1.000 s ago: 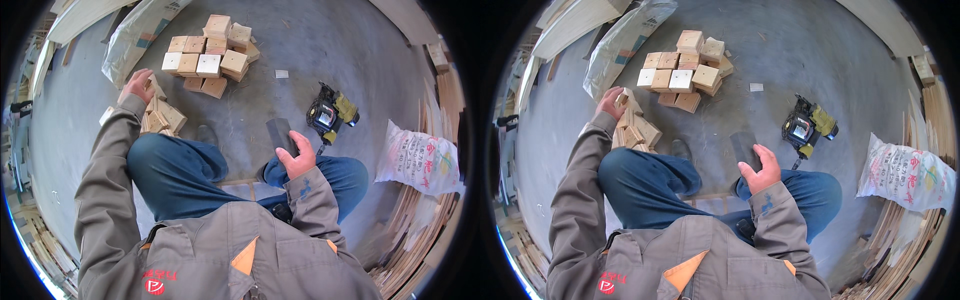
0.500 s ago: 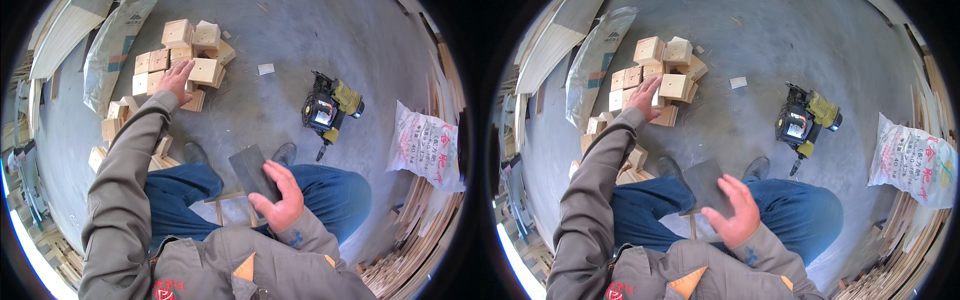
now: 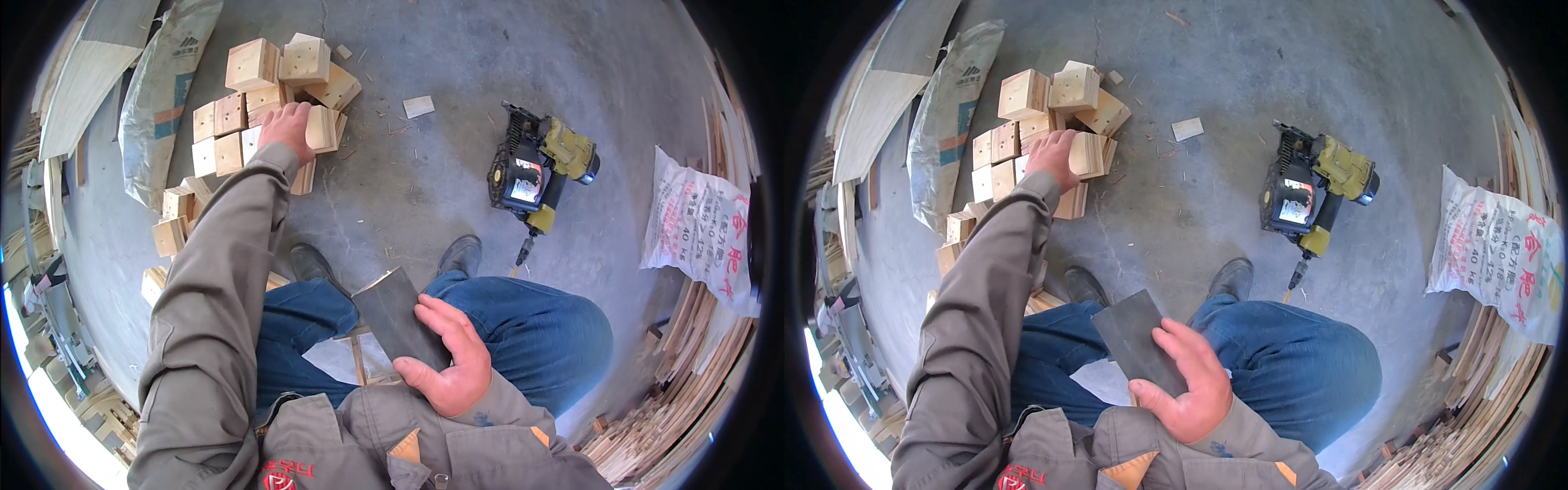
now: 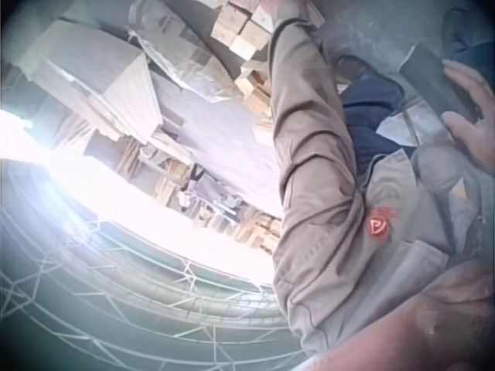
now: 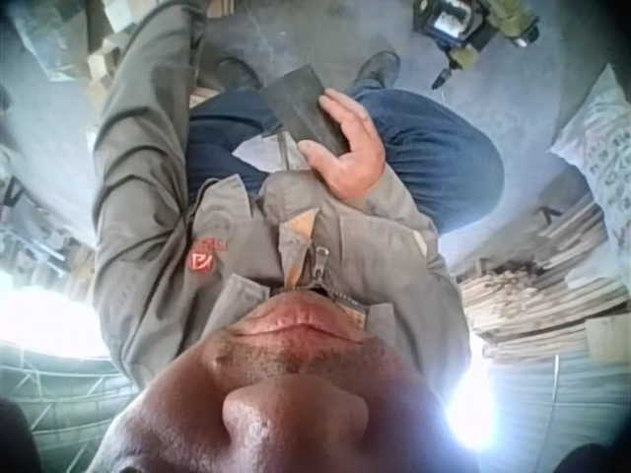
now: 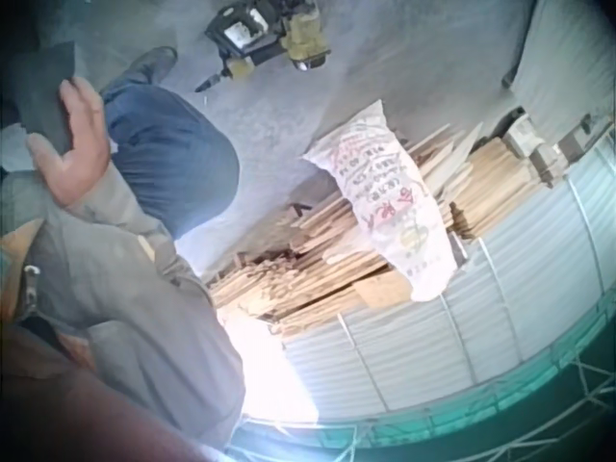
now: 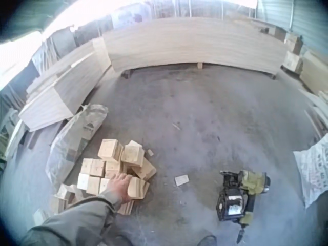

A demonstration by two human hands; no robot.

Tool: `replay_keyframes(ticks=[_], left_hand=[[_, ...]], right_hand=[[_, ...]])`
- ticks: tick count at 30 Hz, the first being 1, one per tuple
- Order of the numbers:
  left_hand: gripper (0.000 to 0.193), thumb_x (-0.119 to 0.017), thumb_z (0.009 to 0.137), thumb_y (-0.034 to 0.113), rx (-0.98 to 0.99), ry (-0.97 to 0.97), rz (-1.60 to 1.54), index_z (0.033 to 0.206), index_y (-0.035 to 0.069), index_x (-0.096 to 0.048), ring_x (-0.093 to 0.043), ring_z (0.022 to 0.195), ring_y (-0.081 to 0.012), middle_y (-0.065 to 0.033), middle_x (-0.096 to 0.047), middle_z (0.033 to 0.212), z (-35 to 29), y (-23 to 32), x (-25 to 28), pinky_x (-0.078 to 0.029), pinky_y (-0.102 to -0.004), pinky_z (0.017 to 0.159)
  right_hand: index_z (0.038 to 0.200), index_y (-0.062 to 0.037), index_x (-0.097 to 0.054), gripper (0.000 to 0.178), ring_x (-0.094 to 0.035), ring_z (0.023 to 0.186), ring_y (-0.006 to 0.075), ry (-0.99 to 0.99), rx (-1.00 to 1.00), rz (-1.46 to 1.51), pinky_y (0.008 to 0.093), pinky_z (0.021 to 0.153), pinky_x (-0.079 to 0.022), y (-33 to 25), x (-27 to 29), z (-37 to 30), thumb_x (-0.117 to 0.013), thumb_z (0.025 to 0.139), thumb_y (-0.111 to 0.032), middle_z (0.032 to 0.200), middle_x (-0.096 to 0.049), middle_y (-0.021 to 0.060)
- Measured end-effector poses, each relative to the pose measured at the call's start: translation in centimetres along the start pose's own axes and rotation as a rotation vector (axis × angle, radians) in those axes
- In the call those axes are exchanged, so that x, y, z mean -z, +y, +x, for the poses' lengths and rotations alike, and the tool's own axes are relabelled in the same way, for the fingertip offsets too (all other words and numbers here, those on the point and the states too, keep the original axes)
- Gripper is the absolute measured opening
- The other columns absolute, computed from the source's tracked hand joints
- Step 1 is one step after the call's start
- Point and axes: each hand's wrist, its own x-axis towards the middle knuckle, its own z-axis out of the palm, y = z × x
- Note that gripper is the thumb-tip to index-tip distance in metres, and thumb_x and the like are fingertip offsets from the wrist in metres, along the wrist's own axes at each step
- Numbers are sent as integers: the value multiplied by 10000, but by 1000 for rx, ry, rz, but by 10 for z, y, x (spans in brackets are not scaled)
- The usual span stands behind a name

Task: The person sits on the floor and sands small wooden blocks using a sanding block. They pick up blocks from a pile, sand the edges and faces, and place them back down, repeating the process continuously.

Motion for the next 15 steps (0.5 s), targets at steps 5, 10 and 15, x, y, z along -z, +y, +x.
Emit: replay_keyframes(ticks=[5, 10, 15], left_hand=[[979, -877, 540, 206, 33, 67, -625, 1409, -32, -493, -580, 1242, -363, -222, -581, 1316, -42, -10, -9, -467, -394, 1094], [1089, -909, 527, 139, -4, 14, -1210, 1471, -27, -392, -561, 1274, -291, -171, -568, 1357, -110, 8, -2, -433, -387, 1105], [1161, -894, 567, 30, -45, 11, -1393, 1548, 61, -274, -525, 1337, -275, -154, -485, 1458, -198, 53, 33, -484, -441, 1082]], right_hand=[[1339, 64, -576, 683, -581, 1266, 374, 34, 73, 2, 406, 1066, -466, 1, 1, -7, -851, 822, -289, 1399, -547, 279], [1296, 68, -604, 608, -604, 1231, 345, 224, 129, 19, 392, 1056, -474, 9, -2, -19, -837, 818, -226, 1340, -596, 258], [1312, 27, -616, 582, -657, 1059, 254, 392, -27, 271, 359, 931, -521, 25, -5, -25, -814, 843, -256, 1235, -661, 180]])
